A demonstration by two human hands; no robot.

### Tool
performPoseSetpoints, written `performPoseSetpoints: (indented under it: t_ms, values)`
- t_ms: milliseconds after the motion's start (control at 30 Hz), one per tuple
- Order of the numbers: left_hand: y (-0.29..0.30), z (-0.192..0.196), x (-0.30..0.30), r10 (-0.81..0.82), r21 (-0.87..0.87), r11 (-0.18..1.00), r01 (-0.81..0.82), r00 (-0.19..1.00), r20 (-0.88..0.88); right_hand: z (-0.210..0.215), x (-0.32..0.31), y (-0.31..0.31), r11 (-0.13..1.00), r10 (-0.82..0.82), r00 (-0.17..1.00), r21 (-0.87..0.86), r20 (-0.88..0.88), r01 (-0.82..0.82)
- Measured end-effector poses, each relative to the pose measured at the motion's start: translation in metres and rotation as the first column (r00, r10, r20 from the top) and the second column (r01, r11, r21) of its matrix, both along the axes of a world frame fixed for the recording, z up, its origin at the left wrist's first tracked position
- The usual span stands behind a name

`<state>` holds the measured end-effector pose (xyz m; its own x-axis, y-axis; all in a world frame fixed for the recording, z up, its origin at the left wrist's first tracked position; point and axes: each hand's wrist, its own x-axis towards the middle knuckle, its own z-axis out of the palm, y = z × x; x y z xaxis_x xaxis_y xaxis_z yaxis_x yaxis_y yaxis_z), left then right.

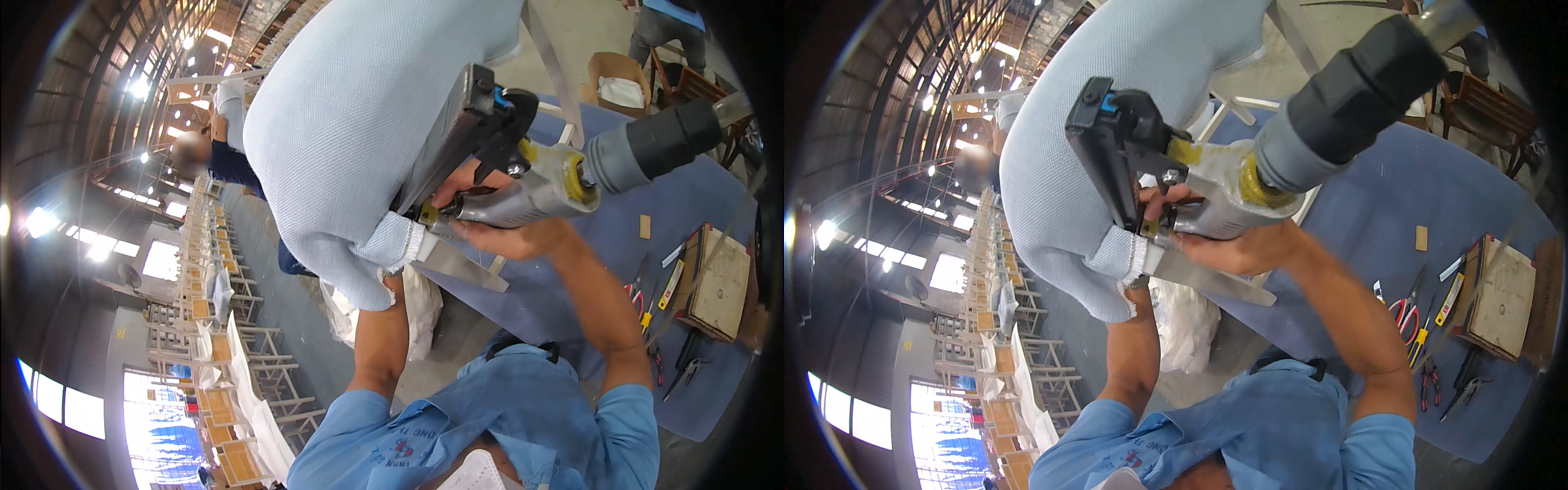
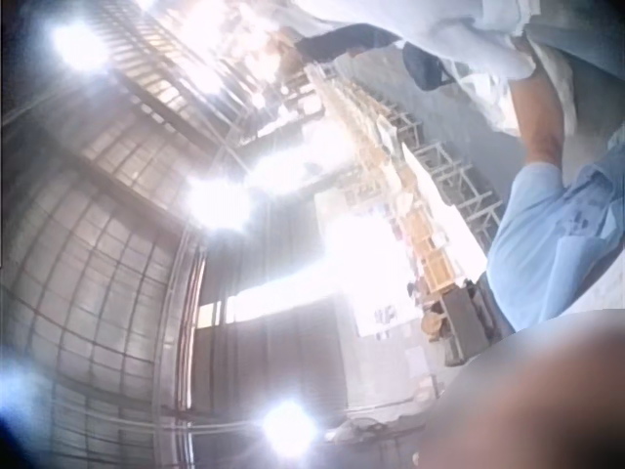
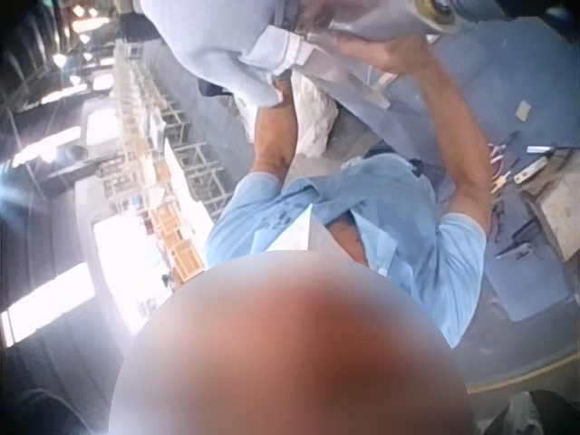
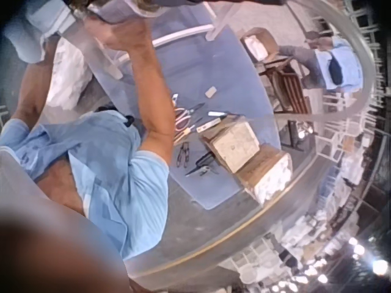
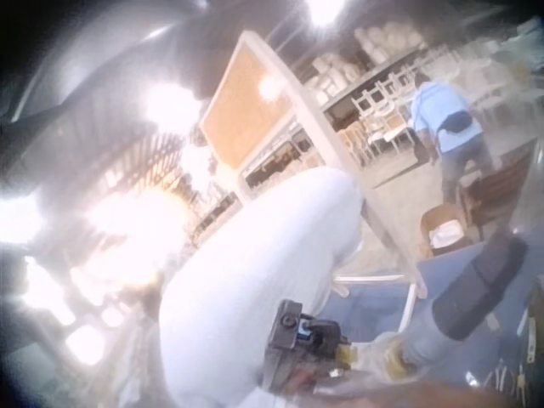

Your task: The person covers a wooden chair seat with light-colored fabric, using a staple gun to secure the material to the underside of the seat. They repeatedly pull, smooth, and staple the fabric, then trim excess with scissors and a utility knife.

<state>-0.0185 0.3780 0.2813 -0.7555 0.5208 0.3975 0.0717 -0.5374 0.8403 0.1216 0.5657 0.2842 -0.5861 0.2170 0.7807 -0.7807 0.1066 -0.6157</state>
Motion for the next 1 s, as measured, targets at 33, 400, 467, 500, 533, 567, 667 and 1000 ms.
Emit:
performPoseSetpoints:
  t_ms: [33,400,467,500,533,567,667,1000]
  values:
    - [-0.001,0.002,0.0,-0.003,-0.001,1.0,0.003,1.0,0.002,-0.004,-0.002,-0.004,0.997,0.032,0.999,-0.066,-0.001,-0.032]
    - [0.007,-0.032,-0.027,-0.124,-0.093,0.988,0.124,0.992,0.004,-0.082,0.054,-0.05,0.898,-0.347,0.868,-0.139,0.355,0.416]
    - [0.007,-0.056,-0.014,-0.156,-0.116,0.981,0.155,0.988,0.004,-0.129,0.092,-0.061,0.817,-0.309,0.722,-0.216,0.619,0.535]
    - [0.004,-0.064,-0.003,-0.166,-0.114,0.98,0.165,0.986,0.0,-0.153,0.111,-0.065,0.768,-0.248,0.623,-0.242,0.742,0.594]
    - [0.004,-0.069,0.008,-0.191,-0.109,0.976,0.188,0.982,-0.011,-0.188,0.122,-0.072,0.633,-0.284,0.584,-0.309,0.761,0.71]
    - [0.004,-0.072,0.017,-0.208,-0.108,0.973,0.205,0.978,-0.019,-0.227,0.133,-0.086,0.478,-0.314,0.547,-0.369,0.776,0.797]
    - [0.01,-0.068,0.035,-0.143,-0.125,0.982,0.139,0.989,-0.026,-0.267,0.152,-0.115,0.055,-0.194,0.583,-0.585,0.789,0.809]
    - [0.008,-0.086,-0.027,-0.259,-0.139,0.959,0.247,0.963,-0.079,-0.353,0.09,-0.126,-0.023,0.157,0.666,-0.672,0.729,0.74]
